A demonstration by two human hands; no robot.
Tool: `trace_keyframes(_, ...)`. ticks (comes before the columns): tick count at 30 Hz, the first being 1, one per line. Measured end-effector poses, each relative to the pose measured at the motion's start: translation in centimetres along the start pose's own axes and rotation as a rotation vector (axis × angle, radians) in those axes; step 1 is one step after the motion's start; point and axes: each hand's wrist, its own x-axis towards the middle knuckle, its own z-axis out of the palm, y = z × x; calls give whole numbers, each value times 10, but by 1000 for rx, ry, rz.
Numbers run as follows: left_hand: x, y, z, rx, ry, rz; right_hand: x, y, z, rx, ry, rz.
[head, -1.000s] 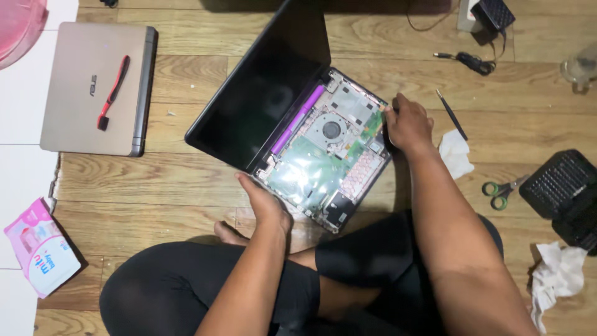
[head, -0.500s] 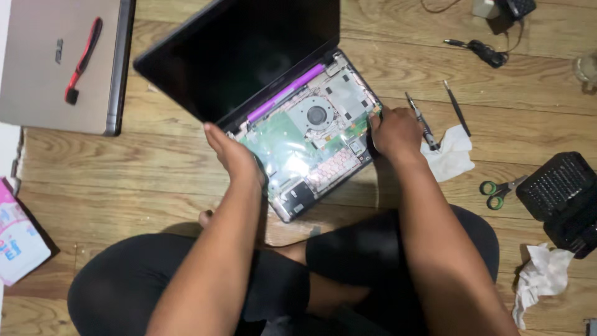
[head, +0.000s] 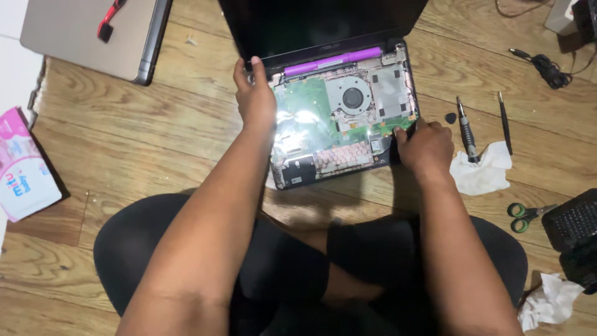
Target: The person sits on the floor and uses a screwdriver to remove screws from the internal components of a disassembled laptop. They also use tweezers to manipulate small parts and connectors on the motherboard.
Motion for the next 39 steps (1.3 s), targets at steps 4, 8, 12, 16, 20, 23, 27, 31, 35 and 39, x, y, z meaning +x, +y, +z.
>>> trace_keyframes(4, -17, 11, -12, 448, 108, 81, -18, -20, -8, 70, 189, -122)
trace_keyframes(8, -27, 28, -56, 1221, -568, 646, -47, -67, -7, 434, 138, -401)
trace_keyframes(12, -32, 28, -91, 1543, -899, 1054, -86, -129, 2, 639, -47, -474)
trace_keyframes(16, -14, 11, -91, 1287, -878, 1114, -93, -163, 19, 682, 43, -450)
trace_keyframes(20, -4, -4, -67, 1296, -942, 1090, -94, -174, 36, 632, 186, -445)
trace_keyframes(23, -5, -10, -59, 1308, -915, 1103, -94, -176, 44, 605, 202, -436)
trace_keyframes(27, -1, -10, -56, 1268, -923, 1124, -94, -176, 48, 587, 175, -428)
trace_keyframes(31, 1, -3, -60, 1339, -901, 1129, -94, -177, 51, 604, 174, -407)
trace_keyframes(35, 1, 2, -64, 1382, -853, 1061, -97, -176, 52, 576, 184, -435)
trace_keyframes(39, -3, 8, -61, 1418, -856, 1040, -96, -177, 53, 527, 185, -437)
